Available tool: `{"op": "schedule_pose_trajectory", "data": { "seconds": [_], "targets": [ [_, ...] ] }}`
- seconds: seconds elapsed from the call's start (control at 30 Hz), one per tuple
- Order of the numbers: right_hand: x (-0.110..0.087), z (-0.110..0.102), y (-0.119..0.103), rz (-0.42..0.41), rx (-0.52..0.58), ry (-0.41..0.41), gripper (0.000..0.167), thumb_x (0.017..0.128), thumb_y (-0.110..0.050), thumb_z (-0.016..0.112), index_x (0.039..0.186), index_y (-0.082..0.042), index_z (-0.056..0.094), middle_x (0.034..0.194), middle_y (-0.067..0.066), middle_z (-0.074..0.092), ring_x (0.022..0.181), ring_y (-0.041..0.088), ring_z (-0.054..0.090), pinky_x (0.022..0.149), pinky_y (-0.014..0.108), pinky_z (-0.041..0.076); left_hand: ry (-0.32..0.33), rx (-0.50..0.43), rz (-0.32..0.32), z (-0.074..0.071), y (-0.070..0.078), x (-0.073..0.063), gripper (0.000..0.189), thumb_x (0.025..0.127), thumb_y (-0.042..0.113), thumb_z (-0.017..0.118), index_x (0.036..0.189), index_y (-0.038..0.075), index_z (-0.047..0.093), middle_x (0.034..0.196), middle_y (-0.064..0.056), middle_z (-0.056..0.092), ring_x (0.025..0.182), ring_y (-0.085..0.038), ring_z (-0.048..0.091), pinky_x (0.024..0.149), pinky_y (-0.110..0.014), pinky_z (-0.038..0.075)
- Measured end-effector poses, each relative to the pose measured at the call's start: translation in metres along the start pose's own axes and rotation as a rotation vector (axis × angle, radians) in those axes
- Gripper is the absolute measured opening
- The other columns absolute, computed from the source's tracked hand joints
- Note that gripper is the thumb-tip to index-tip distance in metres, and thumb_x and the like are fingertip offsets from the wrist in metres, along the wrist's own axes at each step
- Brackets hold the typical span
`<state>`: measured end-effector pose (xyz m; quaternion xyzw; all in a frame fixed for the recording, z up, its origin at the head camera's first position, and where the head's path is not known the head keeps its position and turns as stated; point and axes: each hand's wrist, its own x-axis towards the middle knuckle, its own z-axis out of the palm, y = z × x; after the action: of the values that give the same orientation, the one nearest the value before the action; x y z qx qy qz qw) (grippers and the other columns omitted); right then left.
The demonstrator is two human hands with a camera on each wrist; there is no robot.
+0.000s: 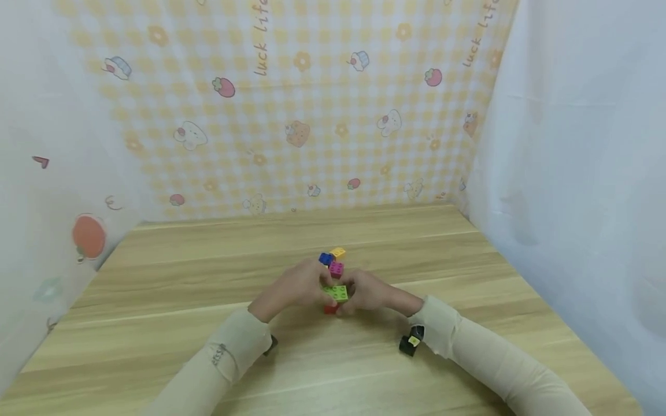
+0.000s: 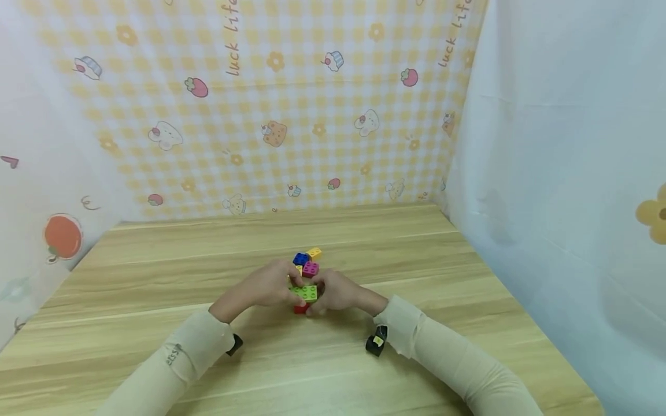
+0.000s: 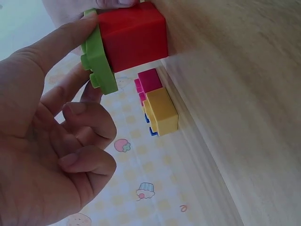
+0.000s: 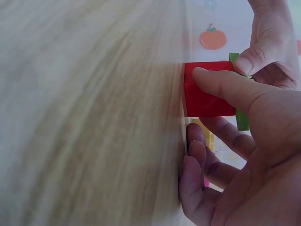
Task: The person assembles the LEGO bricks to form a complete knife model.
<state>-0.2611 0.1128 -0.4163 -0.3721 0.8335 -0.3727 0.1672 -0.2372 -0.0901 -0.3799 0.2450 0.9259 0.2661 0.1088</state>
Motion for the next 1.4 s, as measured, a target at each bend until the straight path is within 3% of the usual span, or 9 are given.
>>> {"op": "schedule_pose_trajectory", "data": {
  "seconds": [0.2, 0.33, 0.5, 0.63, 0.77, 0.9, 1.07, 1.23, 1.4],
  "targets": [
    [0.0, 0.0, 0.001, 0.016, 0.002, 0.0, 0.034, 0.076, -0.014, 0.087, 0.106, -0.014, 0.071, 0.095, -0.005, 0.066, 0.083, 0.012, 0.052, 0.068, 0.024, 0.045, 0.003, 0.065, -0.029, 0.0, 0.006, -0.001, 0.021, 0.076, 0.031, 0.087, 0.08, 0.018, 0.071, 0.068, 0.006, 0.055, 0.06, -0.01, 0.045, 0.051, -0.025, 0.036],
    [-0.001, 0.001, -0.001, 0.009, -0.009, -0.007, 0.037, 0.076, -0.015, 0.087, 0.109, -0.014, 0.071, 0.1, -0.007, 0.066, 0.086, 0.012, 0.052, 0.07, 0.024, 0.045, 0.013, 0.085, -0.047, 0.0, 0.007, -0.003, 0.029, 0.076, 0.033, 0.086, 0.093, 0.014, 0.073, 0.083, 0.006, 0.064, 0.069, -0.011, 0.051, 0.057, -0.026, 0.042],
    [0.001, 0.001, -0.007, 0.016, 0.003, -0.02, 0.043, 0.075, -0.012, 0.086, 0.116, -0.011, 0.071, 0.102, -0.004, 0.065, 0.084, 0.012, 0.052, 0.064, 0.022, 0.045, 0.016, 0.11, -0.023, -0.002, 0.0, -0.007, 0.038, 0.077, 0.038, 0.085, 0.102, 0.012, 0.073, 0.091, 0.007, 0.067, 0.069, -0.011, 0.051, 0.059, -0.028, 0.041],
    [0.001, 0.001, -0.009, 0.05, -0.011, -0.028, 0.044, 0.075, -0.012, 0.087, 0.116, -0.01, 0.07, 0.101, -0.004, 0.064, 0.086, 0.012, 0.054, 0.068, 0.024, 0.047, -0.007, 0.11, 0.006, -0.002, -0.003, -0.011, 0.042, 0.077, 0.039, 0.085, 0.107, 0.012, 0.072, 0.09, 0.007, 0.066, 0.067, -0.01, 0.048, 0.056, -0.027, 0.037],
    [0.0, 0.0, -0.008, 0.086, -0.011, -0.034, 0.048, 0.074, -0.012, 0.088, 0.117, -0.009, 0.067, 0.1, -0.002, 0.065, 0.089, 0.015, 0.058, 0.073, 0.028, 0.05, -0.025, 0.086, -0.008, -0.005, -0.005, -0.016, 0.055, 0.077, 0.041, 0.084, 0.118, 0.008, 0.067, 0.105, 0.001, 0.068, 0.068, -0.011, 0.049, 0.059, -0.027, 0.039],
    [-0.001, -0.003, -0.005, 0.115, -0.015, -0.024, 0.046, 0.075, -0.01, 0.086, 0.116, -0.007, 0.066, 0.096, 0.001, 0.065, 0.086, 0.016, 0.06, 0.073, 0.029, 0.052, -0.003, 0.074, -0.031, -0.008, -0.008, -0.021, 0.065, 0.077, 0.045, 0.083, 0.125, 0.006, 0.063, 0.122, -0.004, 0.066, 0.086, -0.015, 0.058, 0.074, -0.035, 0.049],
    [-0.003, -0.008, -0.003, 0.11, -0.032, -0.008, 0.039, 0.077, -0.007, 0.083, 0.112, -0.003, 0.066, 0.093, 0.003, 0.068, 0.083, 0.014, 0.062, 0.07, 0.027, 0.052, 0.03, 0.062, -0.023, -0.008, -0.012, -0.029, 0.067, 0.075, 0.046, 0.084, 0.126, 0.006, 0.062, 0.123, -0.003, 0.065, 0.114, -0.025, 0.06, 0.093, -0.048, 0.049],
    [-0.007, -0.011, -0.007, 0.106, -0.028, -0.021, 0.039, 0.077, -0.002, 0.081, 0.113, -0.003, 0.066, 0.094, 0.003, 0.068, 0.085, 0.016, 0.063, 0.071, 0.027, 0.053, 0.057, 0.032, -0.062, -0.005, -0.015, -0.037, 0.061, 0.075, 0.044, 0.085, 0.123, 0.011, 0.064, 0.123, -0.002, 0.065, 0.116, -0.025, 0.059, 0.096, -0.049, 0.047],
    [-0.009, -0.017, -0.008, 0.147, -0.026, -0.034, 0.035, 0.078, -0.004, 0.081, 0.11, -0.005, 0.067, 0.096, 0.002, 0.067, 0.086, 0.016, 0.063, 0.07, 0.027, 0.054, 0.074, 0.004, -0.053, -0.004, -0.015, -0.039, 0.06, 0.076, 0.043, 0.084, 0.122, 0.011, 0.065, 0.122, -0.003, 0.066, 0.115, -0.026, 0.059, 0.095, -0.049, 0.047]
  ]
}}
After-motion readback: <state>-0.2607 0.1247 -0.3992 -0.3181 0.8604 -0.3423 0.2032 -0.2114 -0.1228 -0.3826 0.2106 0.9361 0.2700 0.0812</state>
